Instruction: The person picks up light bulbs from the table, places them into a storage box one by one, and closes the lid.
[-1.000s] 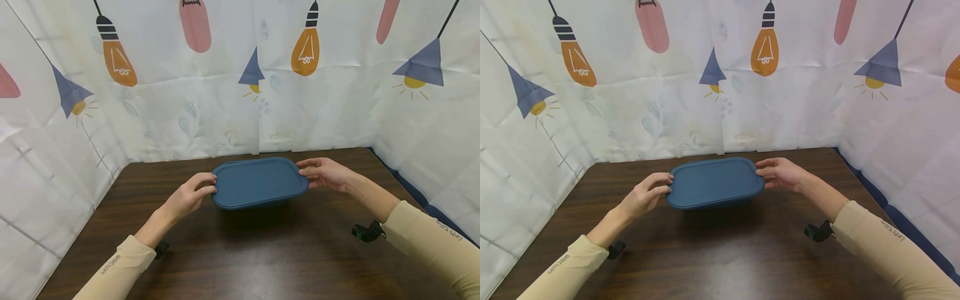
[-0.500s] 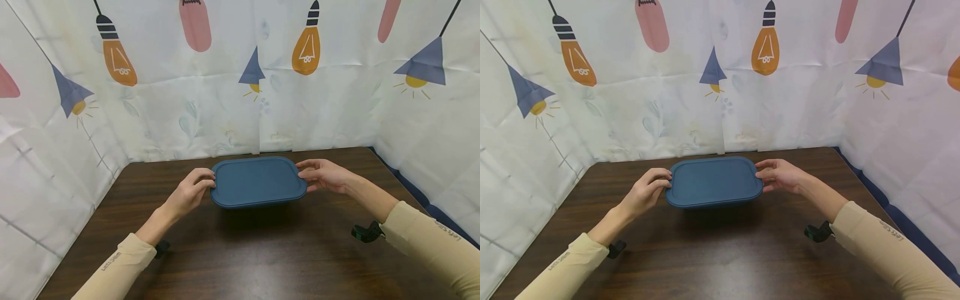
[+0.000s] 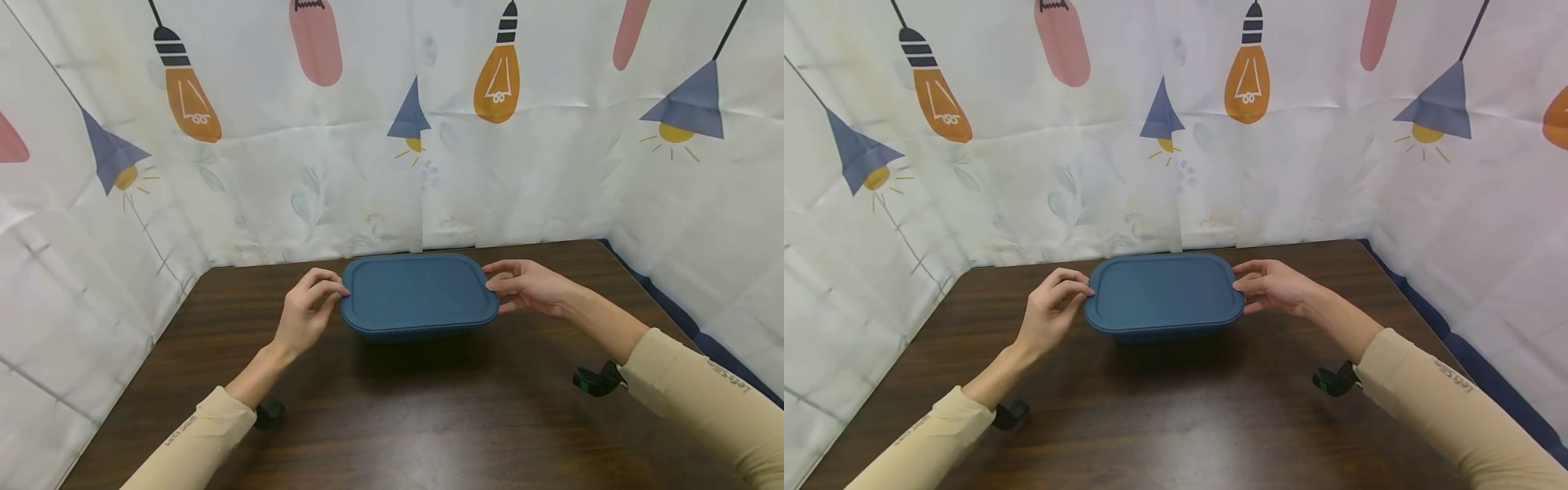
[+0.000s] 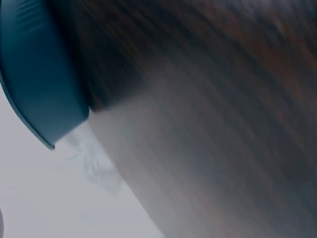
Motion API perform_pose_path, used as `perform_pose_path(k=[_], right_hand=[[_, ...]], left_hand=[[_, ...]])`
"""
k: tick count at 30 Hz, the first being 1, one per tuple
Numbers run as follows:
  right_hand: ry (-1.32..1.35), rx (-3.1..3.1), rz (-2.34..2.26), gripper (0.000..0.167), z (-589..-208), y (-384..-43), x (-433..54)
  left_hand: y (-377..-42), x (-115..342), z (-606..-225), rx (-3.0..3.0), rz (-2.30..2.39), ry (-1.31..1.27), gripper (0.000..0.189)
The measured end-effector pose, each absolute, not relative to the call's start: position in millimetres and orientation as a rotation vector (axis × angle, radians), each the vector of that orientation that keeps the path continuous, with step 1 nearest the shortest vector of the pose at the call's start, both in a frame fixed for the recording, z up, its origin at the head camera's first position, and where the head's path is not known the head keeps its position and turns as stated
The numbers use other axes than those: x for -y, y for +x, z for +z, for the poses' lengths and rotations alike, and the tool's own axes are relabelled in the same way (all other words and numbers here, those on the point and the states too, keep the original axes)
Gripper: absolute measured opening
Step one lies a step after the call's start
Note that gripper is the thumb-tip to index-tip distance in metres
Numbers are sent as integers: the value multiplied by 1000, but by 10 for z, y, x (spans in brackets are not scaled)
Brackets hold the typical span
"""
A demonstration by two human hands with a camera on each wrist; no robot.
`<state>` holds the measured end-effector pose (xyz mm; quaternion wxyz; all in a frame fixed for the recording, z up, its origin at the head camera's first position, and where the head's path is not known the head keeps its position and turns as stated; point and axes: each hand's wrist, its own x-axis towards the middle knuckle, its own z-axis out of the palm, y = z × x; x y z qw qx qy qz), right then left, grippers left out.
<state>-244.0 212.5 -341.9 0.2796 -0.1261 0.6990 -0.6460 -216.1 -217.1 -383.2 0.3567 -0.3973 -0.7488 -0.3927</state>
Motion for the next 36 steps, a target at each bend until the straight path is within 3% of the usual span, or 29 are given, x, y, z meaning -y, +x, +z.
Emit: perform_pose_path(k=[8,16,26,36], right_hand=[[-370,-1877,-1734,67,-3426,-2456,-2107],[-330,-1899,-1746,67,-3453,-2457,-2101],[-333,-1941,-1743,67,-3481,-2481,-2121],[-330,-2009,-1710,63,-3468,-2487,-2117]], left_hand=[[-2041,2102,-3844,2043,-1489,-779,28],[-2025,2110,-3852,2013,-1803,-707,18],[-1994,2014,-3753,1953,-2392,-232,52],[-1964,2076,-3693,2126,-2557,-118,55]])
